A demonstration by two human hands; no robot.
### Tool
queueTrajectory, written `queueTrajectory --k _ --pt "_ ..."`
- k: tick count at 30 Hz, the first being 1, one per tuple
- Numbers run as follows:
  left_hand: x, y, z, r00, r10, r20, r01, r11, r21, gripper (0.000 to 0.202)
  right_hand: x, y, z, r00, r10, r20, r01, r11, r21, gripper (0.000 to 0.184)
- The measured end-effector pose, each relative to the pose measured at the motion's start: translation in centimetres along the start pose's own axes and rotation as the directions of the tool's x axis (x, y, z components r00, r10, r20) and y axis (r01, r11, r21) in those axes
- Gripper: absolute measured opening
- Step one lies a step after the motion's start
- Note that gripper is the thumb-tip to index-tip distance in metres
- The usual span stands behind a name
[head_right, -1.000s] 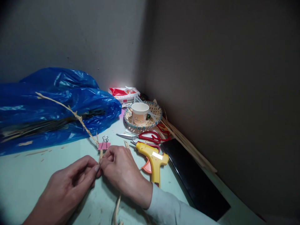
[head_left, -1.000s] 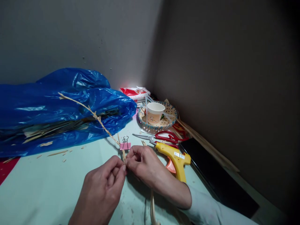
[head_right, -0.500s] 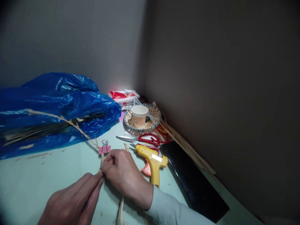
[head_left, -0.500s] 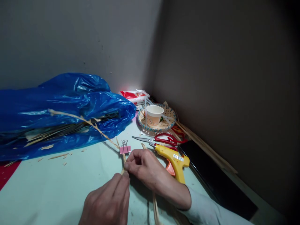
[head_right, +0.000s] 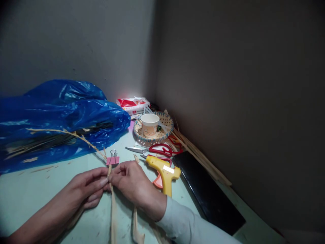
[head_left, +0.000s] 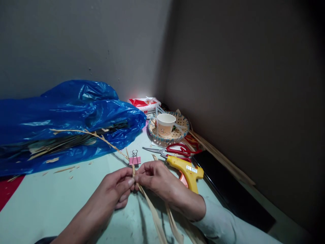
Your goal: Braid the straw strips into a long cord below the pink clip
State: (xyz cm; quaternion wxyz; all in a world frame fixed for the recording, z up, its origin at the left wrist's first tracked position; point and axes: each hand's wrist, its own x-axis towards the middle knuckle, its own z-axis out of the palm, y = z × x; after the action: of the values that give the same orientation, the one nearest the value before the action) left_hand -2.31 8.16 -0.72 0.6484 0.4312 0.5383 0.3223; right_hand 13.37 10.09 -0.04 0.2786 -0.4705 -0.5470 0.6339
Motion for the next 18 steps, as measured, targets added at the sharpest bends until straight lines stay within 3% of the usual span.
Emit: queueTrajectory --k 4,9,14,18 --pt "0.1 -0.6 0.2 0.996 -0.014 -0.084 0.016 1.000 0.020 0.030 -0.6 0.3 0.0 0.992 -0.125 0.006 0.122 0.957 -0.261 0.013" --pt "-0.3 -0.6 0.1 0.982 0.057 -0.181 -0.030 0.988 0.149 0.033 -2.7 -1.2 -0.2 0.971 -0.226 -0.080 0.128 0.772 -0.623 0.020" --pt "-0.7 -0.4 0.4 0.964 0.163 -0.209 -0.108 0.961 0.253 0.034 -4.2 -2.4 0.4 0.978 -0.181 -0.103 0.058 0.709 -0.703 0.023" --pt "-0.8 -0.8 0.5 0.974 0.066 -0.217 -0.041 0.992 0.117 0.026 -4.6 -1.3 2.0 0.980 -0.167 -0.108 0.027 0.650 -0.760 0.016"
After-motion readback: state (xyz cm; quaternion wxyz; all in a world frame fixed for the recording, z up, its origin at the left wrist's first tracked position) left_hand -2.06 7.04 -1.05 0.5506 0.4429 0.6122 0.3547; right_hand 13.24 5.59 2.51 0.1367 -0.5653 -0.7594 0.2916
